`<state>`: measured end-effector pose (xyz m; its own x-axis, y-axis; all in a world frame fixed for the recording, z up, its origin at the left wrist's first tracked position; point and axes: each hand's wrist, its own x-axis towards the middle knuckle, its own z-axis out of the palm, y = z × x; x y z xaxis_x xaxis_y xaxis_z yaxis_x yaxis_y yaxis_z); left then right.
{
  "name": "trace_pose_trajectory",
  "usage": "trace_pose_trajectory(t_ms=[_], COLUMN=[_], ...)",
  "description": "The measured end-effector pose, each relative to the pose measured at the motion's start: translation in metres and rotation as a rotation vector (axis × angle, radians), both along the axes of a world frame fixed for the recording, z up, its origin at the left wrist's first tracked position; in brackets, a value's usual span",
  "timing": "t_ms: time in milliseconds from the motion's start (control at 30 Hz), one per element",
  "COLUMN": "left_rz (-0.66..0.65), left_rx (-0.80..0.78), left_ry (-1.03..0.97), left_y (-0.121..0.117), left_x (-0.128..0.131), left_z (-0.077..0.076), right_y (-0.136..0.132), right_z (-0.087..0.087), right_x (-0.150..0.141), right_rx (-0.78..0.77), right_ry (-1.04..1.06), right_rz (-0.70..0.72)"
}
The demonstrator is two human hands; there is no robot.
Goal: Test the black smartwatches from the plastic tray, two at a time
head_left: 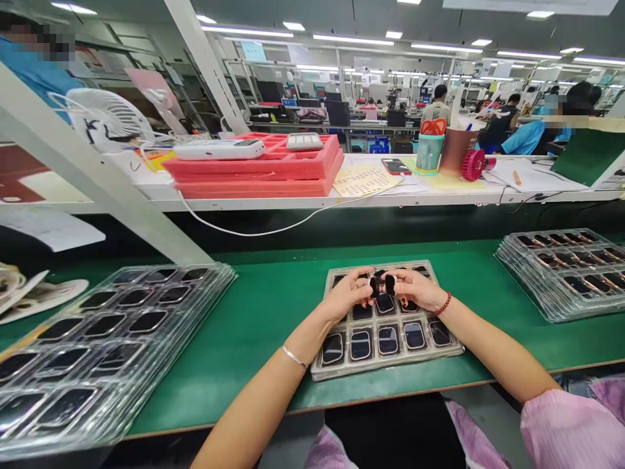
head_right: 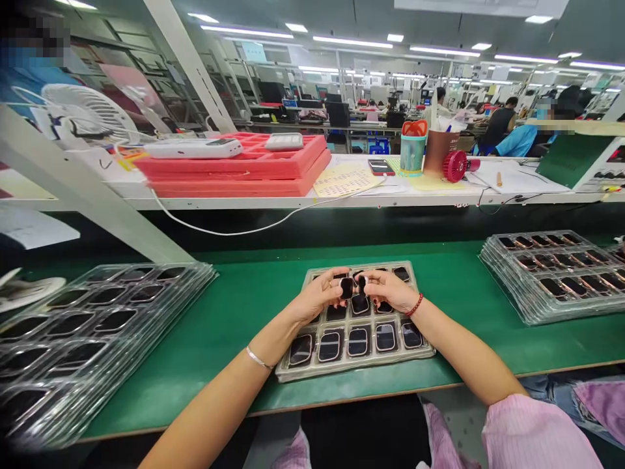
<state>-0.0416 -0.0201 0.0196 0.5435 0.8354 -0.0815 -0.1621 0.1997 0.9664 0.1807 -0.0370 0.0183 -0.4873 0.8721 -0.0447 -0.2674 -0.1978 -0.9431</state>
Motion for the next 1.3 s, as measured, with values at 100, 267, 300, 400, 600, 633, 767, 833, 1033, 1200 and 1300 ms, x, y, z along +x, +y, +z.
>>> trace_pose_trajectory(t_ms=[100,267,300,400,600,633,767,833,1033,1200,1300], left_rz=[0.034,0.091,0.092,0.093,0.087,0.088,0.109,0.138,0.135,0.132,0.133], left_rx=[-0.008,0.056,0.070,0.091,0.134,0.137,0.122,0.122,0.146,0.154,0.167], left_ry=[0.009,0.045,0.051,0.055,0.085,0.090,0.103,0.110,0.101,0.163,0.185], left_y=[0.001,-0.002,-0.002,-0.002,-0.002,-0.002,-0.002,-0.002,-0.004,-0.006,-0.005], left_x=[0.000,0.003,0.004,0.006,0.005,0.005,0.004,0.003,0.003,0.004,0.004], left_z=[-0.004,-0.007,-0.007,-0.011,-0.010,-0.009,-0.007,-0.007,-0.004,-0.002,-0.002], right_y=[0.000,0.000,0.000,0.000,-0.004,-0.005,-0.005,-0.005,-0.005,-0.005,-0.005], right_z=[-0.002,-0.009,-0.010,-0.013,-0.007,-0.006,-0.002,-0.001,0.001,-0.001,-0.003], right_x=[-0.001,0.000,0.000,0.000,-0.004,-0.004,-0.004,-0.004,-0.005,-0.005,-0.006], right_rx=[0.010,0.059,0.077,0.157,0.217,0.218,0.201,0.185,0.200,0.216,0.225], right_ry=[-0.056,-0.142,-0.162,-0.229,-0.284,-0.286,-0.300,-0.303,-0.284,-0.311,-0.319], right_rz=[0.021,-0.103,-0.126,-0.144,-0.146,-0.153,-0.183,-0.190,-0.201,-0.177,-0.155])
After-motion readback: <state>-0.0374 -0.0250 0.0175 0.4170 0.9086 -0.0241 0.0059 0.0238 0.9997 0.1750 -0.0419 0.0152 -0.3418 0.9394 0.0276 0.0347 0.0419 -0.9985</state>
